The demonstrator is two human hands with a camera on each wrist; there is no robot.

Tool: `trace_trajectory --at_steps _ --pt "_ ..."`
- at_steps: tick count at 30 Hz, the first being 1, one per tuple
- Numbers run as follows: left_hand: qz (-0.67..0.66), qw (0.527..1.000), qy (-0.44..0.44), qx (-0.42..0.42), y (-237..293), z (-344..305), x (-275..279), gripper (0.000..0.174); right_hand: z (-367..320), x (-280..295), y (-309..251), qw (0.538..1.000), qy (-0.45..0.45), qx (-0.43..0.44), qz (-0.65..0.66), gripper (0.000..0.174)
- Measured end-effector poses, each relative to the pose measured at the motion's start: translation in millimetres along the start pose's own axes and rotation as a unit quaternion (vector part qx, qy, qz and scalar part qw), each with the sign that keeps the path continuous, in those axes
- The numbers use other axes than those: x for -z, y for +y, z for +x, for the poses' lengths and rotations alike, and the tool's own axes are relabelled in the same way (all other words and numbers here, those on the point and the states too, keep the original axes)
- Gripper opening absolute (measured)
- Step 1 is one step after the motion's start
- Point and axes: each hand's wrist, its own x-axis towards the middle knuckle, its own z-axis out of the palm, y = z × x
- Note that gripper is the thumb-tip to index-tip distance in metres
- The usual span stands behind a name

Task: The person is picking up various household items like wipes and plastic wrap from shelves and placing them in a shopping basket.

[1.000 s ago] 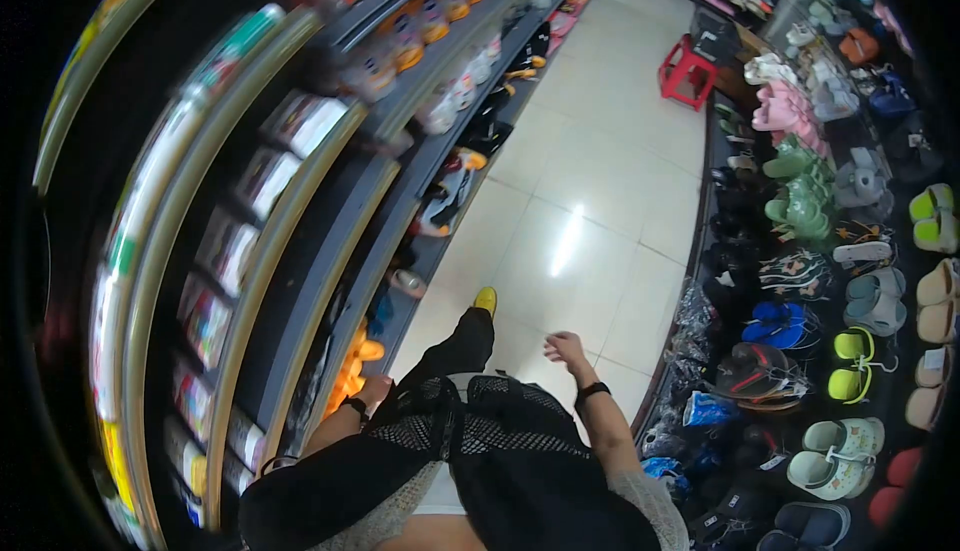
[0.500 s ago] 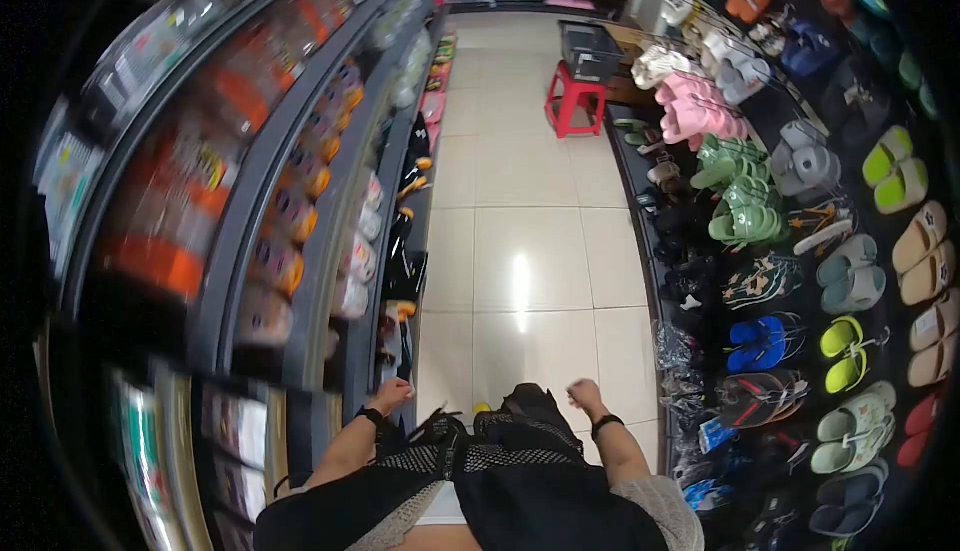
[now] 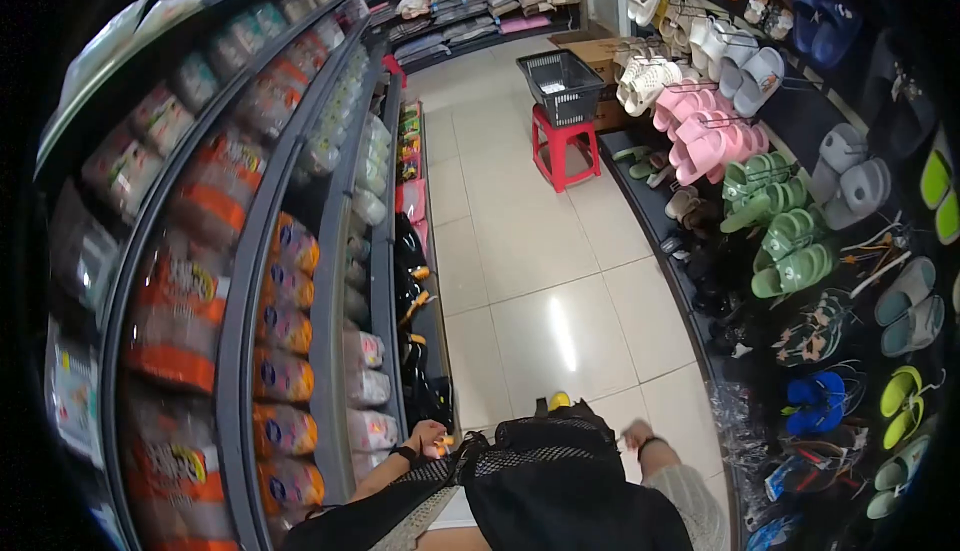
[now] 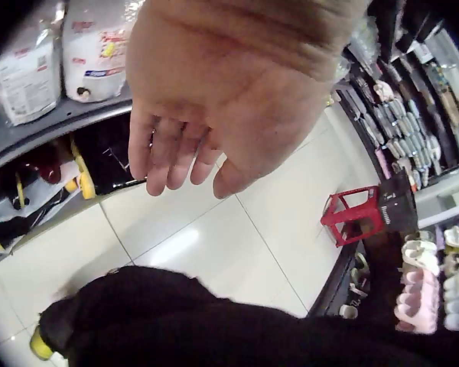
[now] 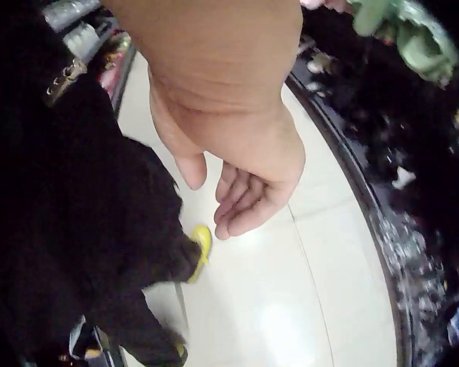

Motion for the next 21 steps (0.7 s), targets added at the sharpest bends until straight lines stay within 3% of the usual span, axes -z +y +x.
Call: trace_trajectory --at_steps 1,2,3,4,5,6,7,8,9,10,12,13,14,15,16,17,18,21 --pt "0.032 0.998 0.049 -0.013 28.0 -6.6 11.5 0.016 -77.9 57.5 -113.6 0.99 0.104 0.086 -0.048 0.026" --pt "0.032 0.998 0.045 -0.008 55.1 -11.1 13.5 0.016 13.3 75.4 -121.2 0.979 0.185 0.077 -0.041 0.023" --pt "0.008 0.998 0.053 -0.02 76.9 -8.4 17.0 0.014 -9.3 124.3 -189.7 0.941 0.251 0.169 -0.149 0.022" --pt "-0.016 0.997 0.061 -0.033 96.0 -0.7 21.5 0.013 -25.0 162.2 -263.8 0.96 0.227 0.142 -0.087 0.025" --pt "-0.064 0.996 0.059 0.021 116.2 8.4 26.3 0.012 -8.2 190.4 -313.6 0.956 0.237 0.171 -0.021 0.026" --pt "-0.063 0.996 0.055 0.024 120.5 32.8 36.1 0.012 18.6 219.6 -357.3 0.958 0.223 0.178 0.014 0.021" --pt "-0.212 0.971 -0.109 0.018 107.0 69.6 51.0 0.011 31.5 243.1 -397.5 0.941 0.222 0.245 0.071 0.017" --pt "-0.351 0.898 -0.267 0.012 107.9 97.6 60.3 0.012 38.4 263.2 -436.3 0.934 0.227 0.257 0.098 0.018" --pt "-0.088 0.993 -0.073 -0.02 129.0 97.1 58.6 0.01 26.0 280.9 -475.1 0.926 0.221 0.271 0.142 0.02" --pt "-0.086 0.993 -0.076 -0.019 141.4 120.5 66.8 0.01 20.2 299.6 -508.2 0.924 0.21 0.278 0.16 0.021" --pt "0.033 0.994 -0.022 0.106 161.4 169.4 82.8 0.01 43.4 330.0 -547.3 0.922 0.208 0.281 0.165 0.026" --pt "0.092 0.995 -0.046 0.01 223.2 153.1 114.5 0.015 65.3 346.7 -559.0 0.923 0.21 0.277 0.164 0.026" --pt "0.066 0.995 -0.06 0.042 233.4 187.5 137.9 0.016 100.1 360.4 -559.2 0.93 0.221 0.276 0.098 0.023" --pt "0.067 0.995 -0.065 0.042 186.2 232.4 149.9 0.016 125.7 375.5 -557.6 0.934 0.23 0.273 0.031 0.021" --pt "0.362 0.905 -0.204 -0.095 218.2 299.2 168.3 0.015 139.1 394.1 -552.0 0.93 0.262 0.245 -0.078 0.022" --pt "0.079 0.983 -0.059 0.156 252.5 321.2 178.3 0.017 159.1 408.0 -540.2 0.955 0.23 0.165 -0.088 0.023" --pt "0.083 0.982 -0.065 0.155 288.8 355.4 197.6 0.017 167.7 421.9 -531.9 0.975 0.204 0.087 -0.027 0.023" --pt "0.101 0.993 0.053 0.005 400.2 448.3 247.3 0.024 174.6 464.9 -511.7 0.963 0.217 -0.049 0.155 0.02"
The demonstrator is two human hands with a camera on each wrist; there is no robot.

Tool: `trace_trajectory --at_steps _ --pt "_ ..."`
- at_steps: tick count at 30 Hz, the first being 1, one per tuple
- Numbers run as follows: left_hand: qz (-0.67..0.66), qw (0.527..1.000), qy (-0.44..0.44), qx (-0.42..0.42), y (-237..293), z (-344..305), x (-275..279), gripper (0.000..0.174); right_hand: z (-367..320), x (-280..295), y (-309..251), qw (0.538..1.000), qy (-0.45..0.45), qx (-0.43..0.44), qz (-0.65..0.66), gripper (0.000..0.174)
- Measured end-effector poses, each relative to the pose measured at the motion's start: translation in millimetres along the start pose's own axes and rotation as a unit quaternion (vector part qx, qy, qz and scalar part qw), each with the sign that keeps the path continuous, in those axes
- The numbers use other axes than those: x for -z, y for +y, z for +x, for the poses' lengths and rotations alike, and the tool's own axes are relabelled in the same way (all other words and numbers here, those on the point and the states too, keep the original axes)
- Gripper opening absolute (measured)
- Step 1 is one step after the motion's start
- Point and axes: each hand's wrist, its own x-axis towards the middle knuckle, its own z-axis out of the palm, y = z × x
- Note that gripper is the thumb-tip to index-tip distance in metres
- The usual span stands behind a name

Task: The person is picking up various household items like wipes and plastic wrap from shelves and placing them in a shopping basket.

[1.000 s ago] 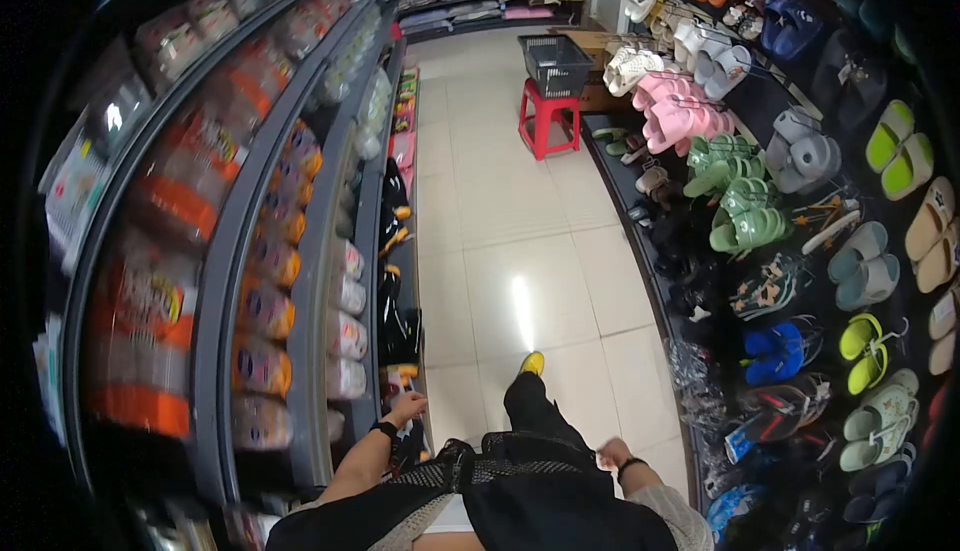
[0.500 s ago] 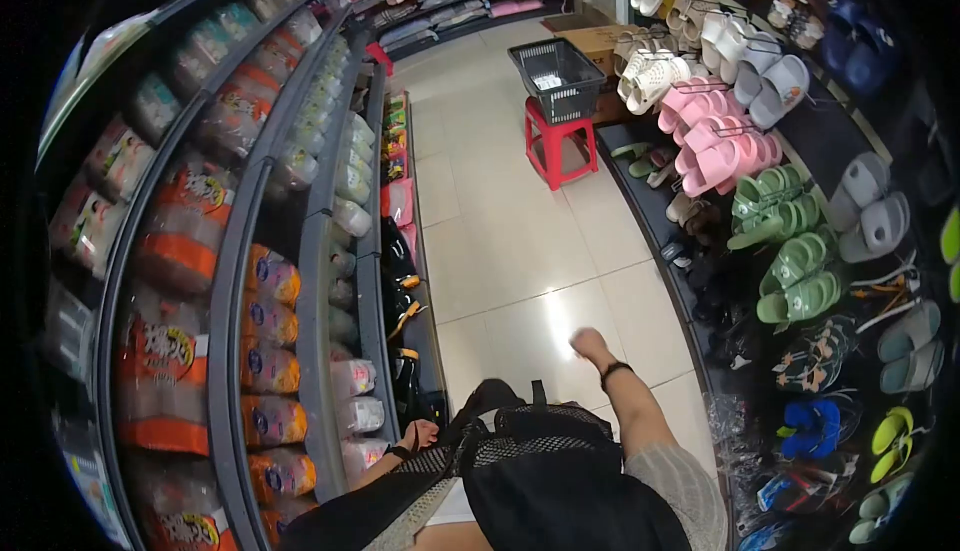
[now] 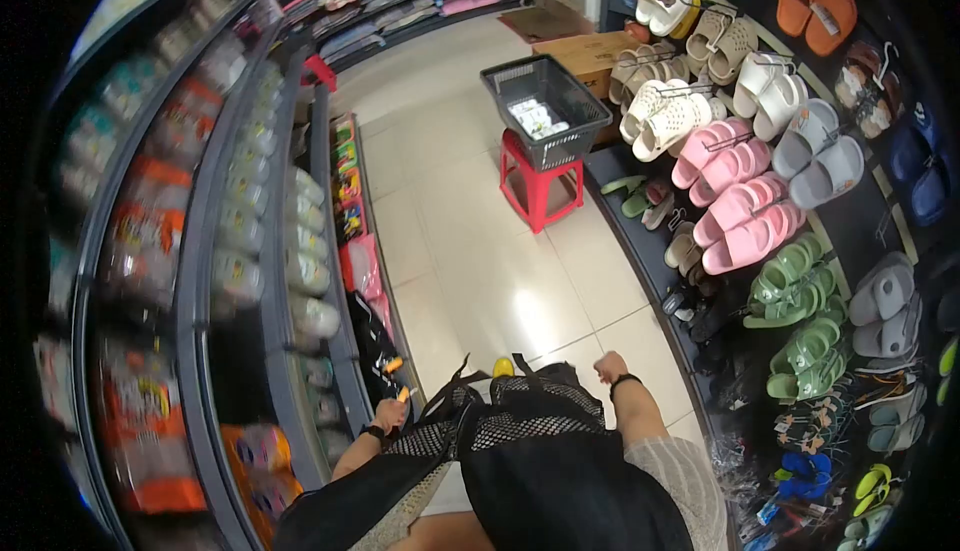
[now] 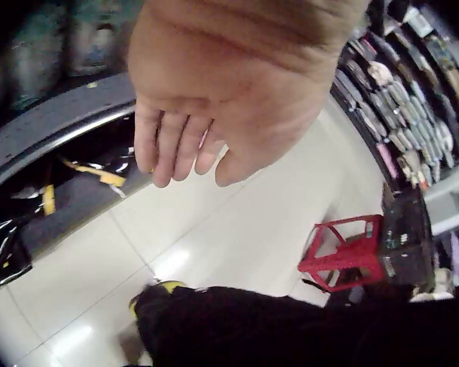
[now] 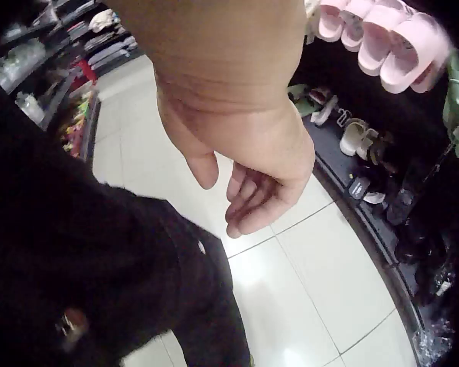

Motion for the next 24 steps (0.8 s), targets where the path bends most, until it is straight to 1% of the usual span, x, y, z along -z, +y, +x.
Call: trace_trajectory --at_steps 1,3,4,5,7,9,10,11,12,13,14,15,16,17,18,19,20,21,22,23,24 --pt "0.002 0.998 0.043 -0.048 35.4 32.1 12.1 0.027 10.9 11.6 -7.0 0.997 0.018 -0.062 0.05 0.018" --pt "0.082 0.973 0.067 -0.205 98.5 111.2 30.0 0.029 23.9 32.2 -25.9 0.995 0.023 -0.037 0.089 0.019" --pt "0.035 0.983 0.007 -0.181 143.1 131.6 36.9 0.029 29.6 38.9 -37.2 0.994 0.022 -0.047 0.1 0.019" --pt "-0.013 0.987 -0.048 -0.153 201.0 143.8 37.9 0.029 37.6 45.3 -51.4 0.992 0.035 -0.053 0.11 0.019" --pt "-0.042 0.98 -0.048 -0.191 295.7 171.0 36.1 0.028 61.3 55.2 -78.4 0.988 0.048 -0.067 0.131 0.019" --pt "-0.015 0.974 -0.089 -0.208 381.5 207.5 31.3 0.027 96.0 67.6 -104.7 0.998 -0.005 -0.059 0.036 0.02" --pt "0.012 0.969 -0.1 -0.226 423.9 225.2 27.5 0.027 145.5 59.6 -84.6 0.996 -0.055 0.042 -0.059 0.02" --pt "0.038 0.964 -0.108 -0.241 461.5 241.0 26.7 0.027 167.0 66.5 -101.0 0.996 -0.06 0.041 -0.051 0.02" --pt "0.047 0.964 -0.108 -0.239 495.8 254.9 25.0 0.027 188.2 80.4 -122.2 0.995 -0.089 0.025 -0.046 0.019" --pt "0.044 0.956 -0.113 -0.266 529.8 266.8 23.3 0.027 208.9 97.3 -143.0 0.992 -0.119 0.009 -0.041 0.019" --pt "0.043 0.948 -0.12 -0.292 562.6 280.4 23.6 0.027 218.4 114.6 -170.8 0.993 -0.104 -0.044 -0.021 0.018" --pt "0.053 0.948 -0.121 -0.288 597.9 296.0 25.7 0.027 266.5 114.3 -161.9 0.988 -0.009 0.078 -0.131 0.019" --pt "0.09 0.932 -0.108 -0.333 634.2 311.6 28.0 0.027 334.6 119.6 -155.7 0.998 -0.025 0.052 0.004 0.022" --pt "0.128 0.912 -0.102 -0.377 666.4 327.1 28.2 0.028 387.2 135.1 -162.0 0.989 -0.042 0.02 0.14 0.026" --pt "0.133 0.903 -0.091 -0.399 695.4 340.1 28.6 0.027 350.6 207.9 -244.4 0.999 -0.029 0.029 -0.036 0.028" --pt "0.137 0.893 -0.08 -0.422 727.0 346.5 32.5 0.026 377.0 229.2 -272.6 0.995 0.031 0.038 -0.088 0.029" --pt "0.142 0.885 -0.065 -0.438 760.6 349.6 31.9 0.025 374.7 261.7 -308.4 0.972 0.153 0.14 -0.11 0.03" --pt "0.145 0.878 -0.05 -0.454 794.9 350.8 32.8 0.023 377.3 291.4 -348.0 0.977 0.173 0.126 -0.002 0.03" --pt "0.151 0.878 -0.061 -0.449 823.7 357.6 33.6 0.023 383.4 312.1 -381.5 0.96 0.208 0.176 0.06 0.031" --pt "0.136 0.871 -0.081 -0.465 854.2 368.3 33.6 0.022 371.5 343.8 -423.5 0.958 0.15 0.187 0.158 0.029" --pt "0.12 0.863 -0.1 -0.48 883.2 377.4 32.2 0.02 376.7 356.3 -451.4 0.94 0.116 0.19 0.26 0.027"
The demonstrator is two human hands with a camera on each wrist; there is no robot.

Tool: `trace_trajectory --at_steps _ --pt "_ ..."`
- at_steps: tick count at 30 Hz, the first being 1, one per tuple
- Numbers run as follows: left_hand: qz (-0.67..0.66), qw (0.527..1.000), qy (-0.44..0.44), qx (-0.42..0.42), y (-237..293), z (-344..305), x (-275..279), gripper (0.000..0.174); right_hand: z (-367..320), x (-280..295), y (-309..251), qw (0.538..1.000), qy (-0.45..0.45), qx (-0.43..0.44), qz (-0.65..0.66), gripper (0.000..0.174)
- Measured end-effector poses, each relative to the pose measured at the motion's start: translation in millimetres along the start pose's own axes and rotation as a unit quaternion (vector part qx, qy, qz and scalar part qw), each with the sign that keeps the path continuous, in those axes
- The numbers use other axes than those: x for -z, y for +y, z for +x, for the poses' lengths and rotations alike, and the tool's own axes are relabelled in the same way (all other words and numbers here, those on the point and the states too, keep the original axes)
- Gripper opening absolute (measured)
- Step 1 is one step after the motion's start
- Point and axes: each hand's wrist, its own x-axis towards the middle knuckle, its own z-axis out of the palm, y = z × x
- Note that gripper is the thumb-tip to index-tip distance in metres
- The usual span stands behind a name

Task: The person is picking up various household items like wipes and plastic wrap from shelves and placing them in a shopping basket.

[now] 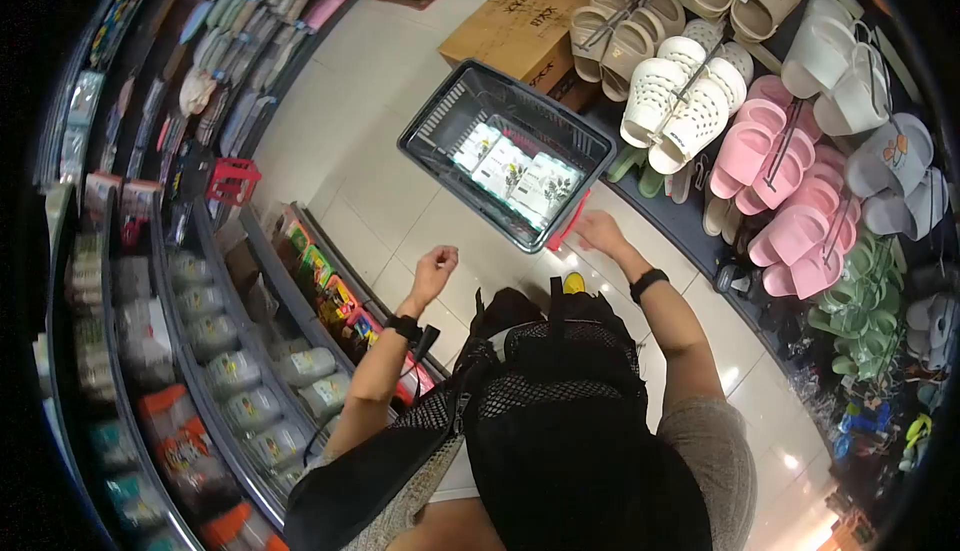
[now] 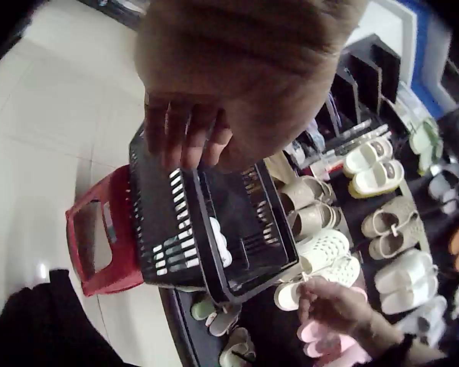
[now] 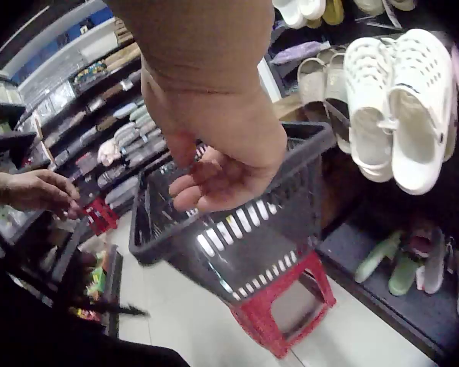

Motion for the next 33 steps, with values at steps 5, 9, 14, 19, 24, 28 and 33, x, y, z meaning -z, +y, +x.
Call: trace_trajectory --at_steps 5,9,14,19,24,28,33 --pt "0.016 0.998 -0.042 -0.052 22.4 149.9 20.2 0.02 98.4 -25.5 -50.2 0.987 -0.033 -0.033 0.157 0.024" --pt "0.017 0.983 -0.172 -0.057 -19.7 278.4 -1.0 0.021 168.5 -37.3 -67.3 0.985 0.048 -0.153 0.063 0.043" --pt "0.116 0.945 -0.303 0.031 -67.5 393.9 -33.9 0.044 280.7 -67.7 82.9 0.975 -0.01 -0.156 -0.158 0.044" --pt "0.222 0.901 -0.372 -0.011 -82.2 444.3 -56.6 0.052 279.3 -60.8 54.7 0.9 0.157 -0.399 -0.083 0.056" --pt "0.23 0.872 -0.431 0.025 -113.7 464.5 -88.5 0.063 276.7 -47.9 2.0 0.863 0.189 -0.467 0.033 0.071" --pt "0.221 0.866 -0.448 0.026 -103.6 465.5 -95.8 0.061 302.2 -71.3 71.7 0.884 0.172 -0.435 0.019 0.068" --pt "0.196 0.875 -0.438 0.064 -172.4 475.4 -131.8 0.055 316.1 -74.9 50.2 0.872 0.19 -0.449 0.04 0.069"
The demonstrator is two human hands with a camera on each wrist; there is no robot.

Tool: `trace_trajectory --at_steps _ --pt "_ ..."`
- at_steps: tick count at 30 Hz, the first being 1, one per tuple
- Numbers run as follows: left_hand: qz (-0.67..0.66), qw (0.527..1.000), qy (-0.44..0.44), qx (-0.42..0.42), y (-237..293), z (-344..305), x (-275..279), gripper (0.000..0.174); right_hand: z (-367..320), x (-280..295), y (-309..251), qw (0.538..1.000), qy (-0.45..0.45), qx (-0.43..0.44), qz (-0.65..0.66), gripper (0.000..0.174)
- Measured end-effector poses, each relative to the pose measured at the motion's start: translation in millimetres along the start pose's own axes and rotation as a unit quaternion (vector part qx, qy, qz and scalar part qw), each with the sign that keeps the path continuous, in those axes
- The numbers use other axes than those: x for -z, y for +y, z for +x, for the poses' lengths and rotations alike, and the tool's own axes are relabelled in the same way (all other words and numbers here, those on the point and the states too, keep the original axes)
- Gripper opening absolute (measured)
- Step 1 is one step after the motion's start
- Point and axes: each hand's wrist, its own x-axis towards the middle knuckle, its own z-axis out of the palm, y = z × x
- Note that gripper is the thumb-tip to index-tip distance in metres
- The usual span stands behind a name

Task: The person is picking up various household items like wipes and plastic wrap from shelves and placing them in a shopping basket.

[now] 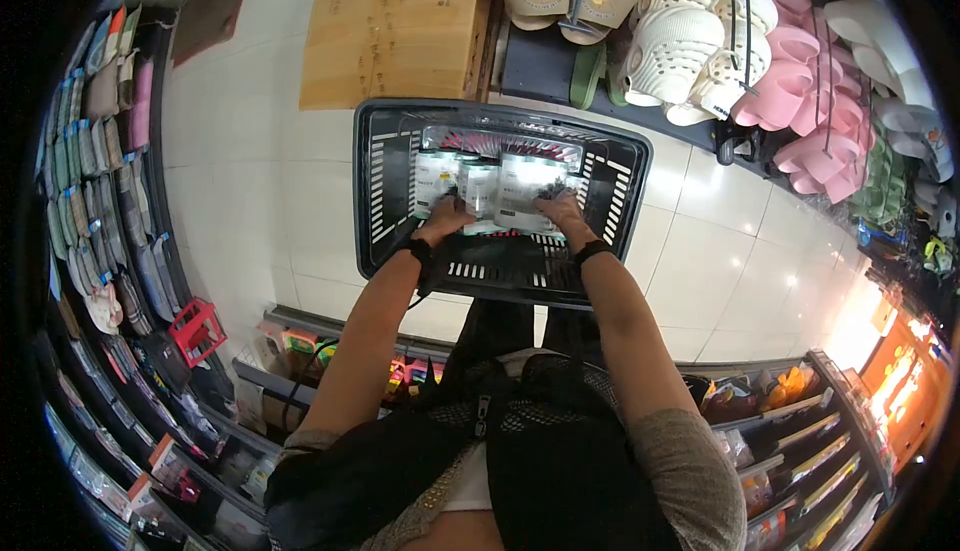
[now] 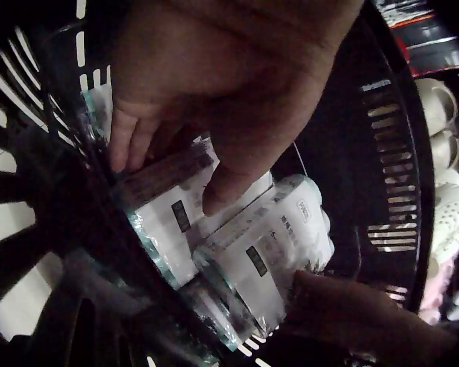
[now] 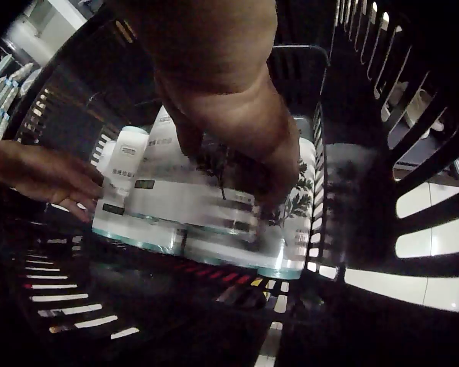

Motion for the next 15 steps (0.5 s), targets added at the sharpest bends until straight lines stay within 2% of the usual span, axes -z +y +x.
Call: trace_trajectory --at_steps 1,2,3,4,6,7,9,10,12,13,15 --pt "0.001 1.0 -0.003 -0.001 2.3 0.4 -0.1 0.055 12.3 -10.4 10.2 1.0 0.017 0.011 0.024 0.073" --pt "0.003 1.0 -0.011 0.009 7.1 -2.6 0.2 0.066 19.9 -16.5 16.6 0.998 0.033 0.021 0.048 0.076" --pt "0.006 1.0 -0.018 0.019 12.8 -5.5 2.6 0.076 15.9 -7.2 12.2 0.999 -0.01 -0.003 0.047 0.077" --pt "0.007 1.0 -0.021 0.019 18.1 -6.8 7.0 0.076 10.4 -5.3 6.2 0.999 -0.009 -0.006 0.048 0.077" --pt "-0.102 0.987 -0.08 0.09 23.5 -6.4 9.7 0.077 21.4 -15.2 17.6 0.994 0.057 -0.024 0.086 0.074" --pt "-0.102 0.987 -0.082 0.09 22.1 -3.0 5.5 0.077 30.2 -21.7 25.1 0.994 0.057 -0.026 0.086 0.074" --pt "-0.055 0.995 -0.068 0.043 7.4 19.1 -9.1 0.077 56.8 -33.8 45.0 0.97 -0.083 -0.068 0.219 0.073" --pt "-0.052 0.995 -0.071 0.04 6.2 22.4 -11.6 0.077 59.7 -36.8 50.6 0.969 -0.08 -0.07 0.223 0.073" --pt "-0.006 0.999 -0.008 0.039 23.6 7.5 -5.4 0.076 48.6 -41.0 50.0 0.944 -0.062 -0.017 0.323 0.075" --pt "0.012 1.0 0.007 0.028 32.6 2.7 0.0 0.076 47.3 -42.1 50.6 0.921 -0.093 0.002 0.378 0.075" --pt "0.004 0.999 -0.001 0.039 47.2 -2.7 2.4 0.076 36.5 -36.7 42.7 0.917 -0.062 0.006 0.395 0.071"
